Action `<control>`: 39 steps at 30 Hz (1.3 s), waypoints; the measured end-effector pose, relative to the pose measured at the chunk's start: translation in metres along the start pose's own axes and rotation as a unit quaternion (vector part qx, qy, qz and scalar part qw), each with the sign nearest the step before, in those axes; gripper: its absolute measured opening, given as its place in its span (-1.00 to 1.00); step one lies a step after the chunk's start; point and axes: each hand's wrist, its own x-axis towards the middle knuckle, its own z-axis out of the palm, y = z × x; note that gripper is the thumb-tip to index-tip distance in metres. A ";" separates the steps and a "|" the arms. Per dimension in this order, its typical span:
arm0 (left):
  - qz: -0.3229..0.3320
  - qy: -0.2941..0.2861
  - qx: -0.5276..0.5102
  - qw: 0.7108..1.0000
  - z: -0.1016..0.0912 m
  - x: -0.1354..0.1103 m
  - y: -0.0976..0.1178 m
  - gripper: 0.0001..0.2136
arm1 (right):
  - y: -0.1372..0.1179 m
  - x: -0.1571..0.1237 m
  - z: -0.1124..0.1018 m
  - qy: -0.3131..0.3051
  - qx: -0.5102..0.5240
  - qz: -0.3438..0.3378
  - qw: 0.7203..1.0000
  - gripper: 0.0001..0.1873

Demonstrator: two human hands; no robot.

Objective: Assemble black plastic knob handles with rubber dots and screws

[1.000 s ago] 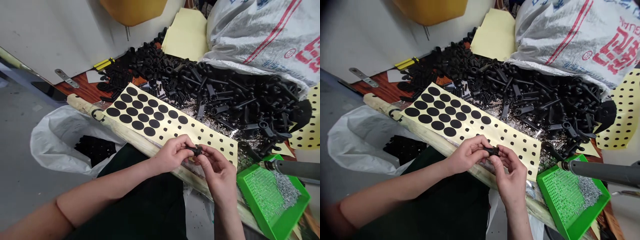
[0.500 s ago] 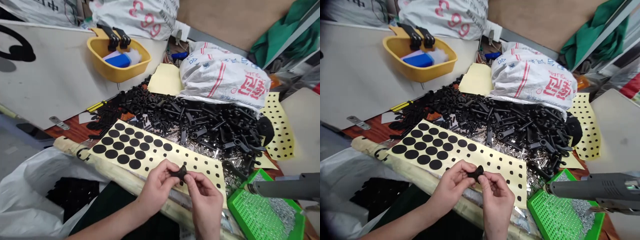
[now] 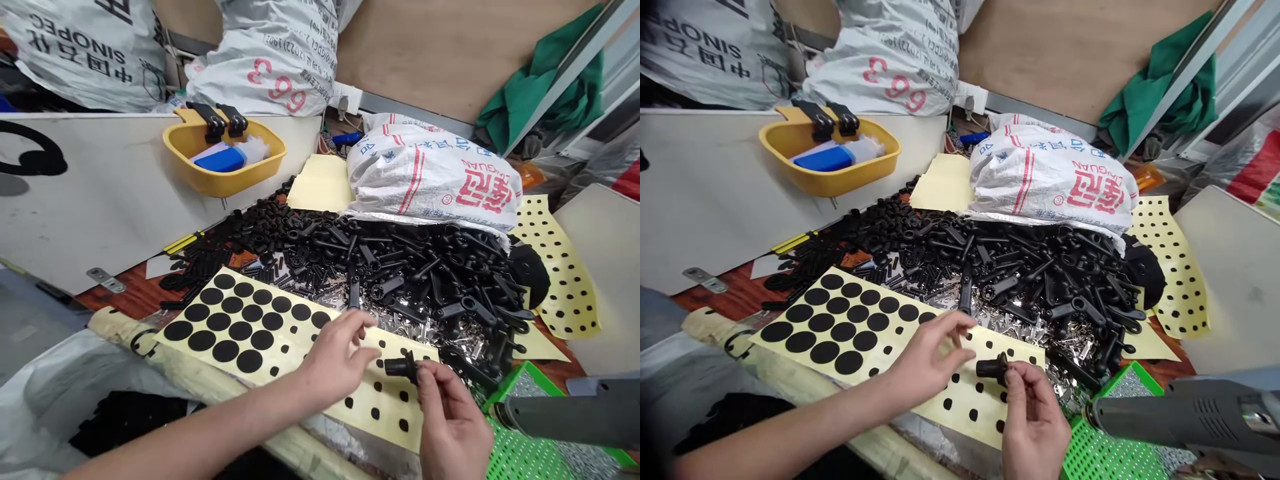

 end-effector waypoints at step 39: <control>-0.143 -0.134 -0.446 0.873 0.001 -0.031 -0.031 -0.69 | -0.019 -0.039 0.017 0.007 -0.086 -0.228 0.970 -0.91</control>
